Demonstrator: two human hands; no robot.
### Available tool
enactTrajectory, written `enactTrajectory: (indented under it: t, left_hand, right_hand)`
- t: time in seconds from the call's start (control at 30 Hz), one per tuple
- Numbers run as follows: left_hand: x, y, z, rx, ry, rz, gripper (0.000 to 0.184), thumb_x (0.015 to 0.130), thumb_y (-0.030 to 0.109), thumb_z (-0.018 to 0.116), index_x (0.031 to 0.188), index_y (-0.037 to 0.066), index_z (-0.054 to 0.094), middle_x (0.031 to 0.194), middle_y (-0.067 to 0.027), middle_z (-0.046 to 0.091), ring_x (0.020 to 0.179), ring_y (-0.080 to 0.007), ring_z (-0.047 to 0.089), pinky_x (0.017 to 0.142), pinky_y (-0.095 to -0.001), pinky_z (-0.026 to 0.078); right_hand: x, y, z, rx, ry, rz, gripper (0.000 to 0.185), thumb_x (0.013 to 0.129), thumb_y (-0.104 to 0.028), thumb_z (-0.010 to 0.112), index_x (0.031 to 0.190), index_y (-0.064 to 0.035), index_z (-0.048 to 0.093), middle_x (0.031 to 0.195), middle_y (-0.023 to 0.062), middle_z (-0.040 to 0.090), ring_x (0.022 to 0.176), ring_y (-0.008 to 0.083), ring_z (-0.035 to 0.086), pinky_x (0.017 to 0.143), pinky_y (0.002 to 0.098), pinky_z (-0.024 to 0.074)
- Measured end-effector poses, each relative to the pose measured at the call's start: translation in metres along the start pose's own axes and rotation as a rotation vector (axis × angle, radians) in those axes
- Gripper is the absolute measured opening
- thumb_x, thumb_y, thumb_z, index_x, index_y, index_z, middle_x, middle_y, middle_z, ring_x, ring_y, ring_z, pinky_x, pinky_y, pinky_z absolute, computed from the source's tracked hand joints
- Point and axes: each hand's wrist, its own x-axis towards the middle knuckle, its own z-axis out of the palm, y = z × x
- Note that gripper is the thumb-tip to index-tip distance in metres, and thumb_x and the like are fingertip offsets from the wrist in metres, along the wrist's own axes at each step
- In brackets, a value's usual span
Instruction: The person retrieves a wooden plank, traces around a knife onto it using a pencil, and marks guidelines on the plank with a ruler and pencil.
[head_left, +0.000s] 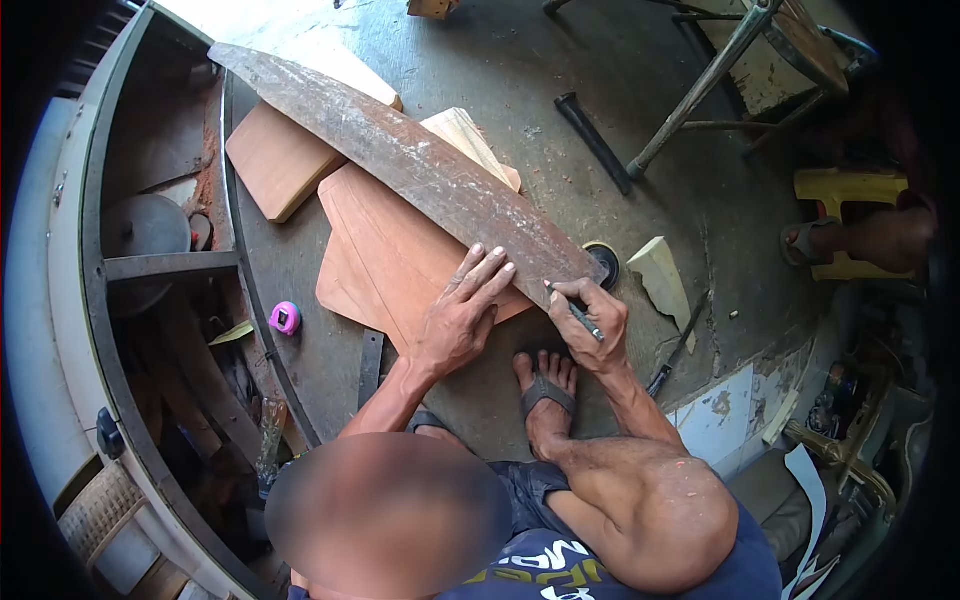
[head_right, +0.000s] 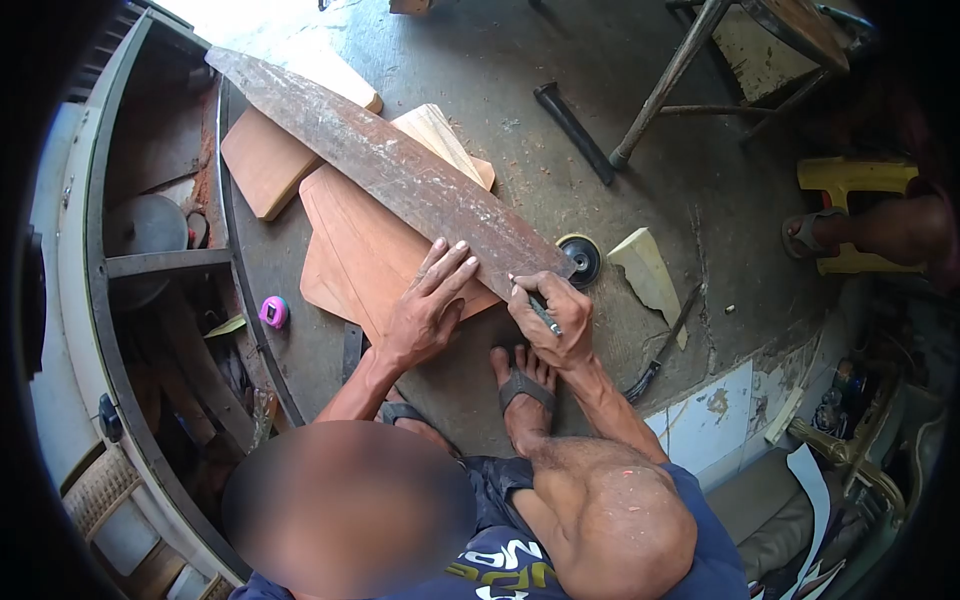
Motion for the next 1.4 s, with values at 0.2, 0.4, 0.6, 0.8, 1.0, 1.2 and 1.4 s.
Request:
enactTrajectory:
  t: [0.2,0.4,0.6,0.8,1.0,1.2,1.4]
  left_hand:
    - [-0.001,-0.003,0.003,-0.006,-0.009,0.008,0.069,0.089,-0.004,0.067,0.155,0.009,0.053,0.167,-0.0139,0.041,0.159,-0.0405,0.030,0.127,-0.0480,0.036]
    - [-0.002,-0.003,0.003,-0.005,-0.006,0.009,0.070,0.088,-0.005,0.067,0.155,0.009,0.053,0.167,-0.0137,0.041,0.159,-0.0403,0.030,0.127,-0.0483,0.036]
    - [-0.003,-0.004,0.002,-0.001,-0.002,0.008,0.070,0.088,-0.005,0.067,0.154,0.010,0.054,0.167,-0.0141,0.042,0.159,-0.0402,0.030,0.127,-0.0484,0.036]
    - [-0.004,-0.004,0.002,0.004,0.006,0.016,0.069,0.088,-0.005,0.067,0.154,0.010,0.054,0.166,-0.0142,0.043,0.158,-0.0402,0.031,0.127,-0.0485,0.036]
    - [-0.004,-0.002,0.001,0.015,0.017,0.021,0.065,0.091,-0.003,0.066,0.153,0.010,0.055,0.164,-0.0142,0.046,0.157,-0.0385,0.034,0.127,-0.0468,0.037]
    - [-0.011,-0.010,0.002,0.003,0.026,0.019,0.066,0.087,-0.010,0.064,0.150,0.011,0.059,0.163,-0.0140,0.048,0.156,-0.0406,0.035,0.125,-0.0484,0.039]
    - [-0.019,-0.014,-0.001,0.023,0.133,0.046,0.058,0.089,-0.012,0.062,0.141,0.012,0.067,0.155,-0.0121,0.058,0.150,-0.0389,0.046,0.120,-0.0465,0.045]
  right_hand:
    - [-0.001,0.002,0.000,-0.017,-0.013,-0.049,0.011,0.092,-0.006,0.074,0.098,0.0029,0.072,0.086,0.0156,0.074,0.077,0.0250,0.073,0.071,0.0356,0.0563]
    - [0.000,0.003,-0.003,-0.023,-0.071,-0.099,0.010,0.092,-0.007,0.074,0.097,0.0015,0.073,0.087,0.0149,0.074,0.078,0.0251,0.072,0.072,0.0361,0.0565]
    - [-0.001,-0.001,-0.004,0.022,-0.086,-0.020,0.010,0.091,-0.007,0.075,0.097,0.0012,0.074,0.087,0.0148,0.075,0.080,0.0276,0.073,0.074,0.0368,0.0567]
    - [-0.002,0.000,0.000,-0.020,-0.056,-0.091,0.010,0.091,-0.008,0.075,0.097,-0.0003,0.075,0.087,0.0138,0.074,0.079,0.0282,0.072,0.074,0.0376,0.0559]
    - [0.003,-0.007,-0.011,-0.121,-0.297,-0.140,0.009,0.090,-0.009,0.073,0.096,-0.0019,0.074,0.088,0.0125,0.075,0.079,0.0274,0.073,0.076,0.0386,0.0540]
    - [0.005,-0.002,-0.019,0.013,0.252,-0.011,0.020,0.098,-0.013,0.070,0.114,-0.0017,0.072,0.084,0.0078,0.075,0.072,0.0147,0.068,0.069,0.0302,0.0544]
    - [0.008,0.024,-0.025,0.162,0.282,0.270,0.027,0.109,-0.022,0.060,0.127,-0.0044,0.069,0.087,0.0078,0.077,0.066,0.0141,0.069,0.069,0.0299,0.0565]
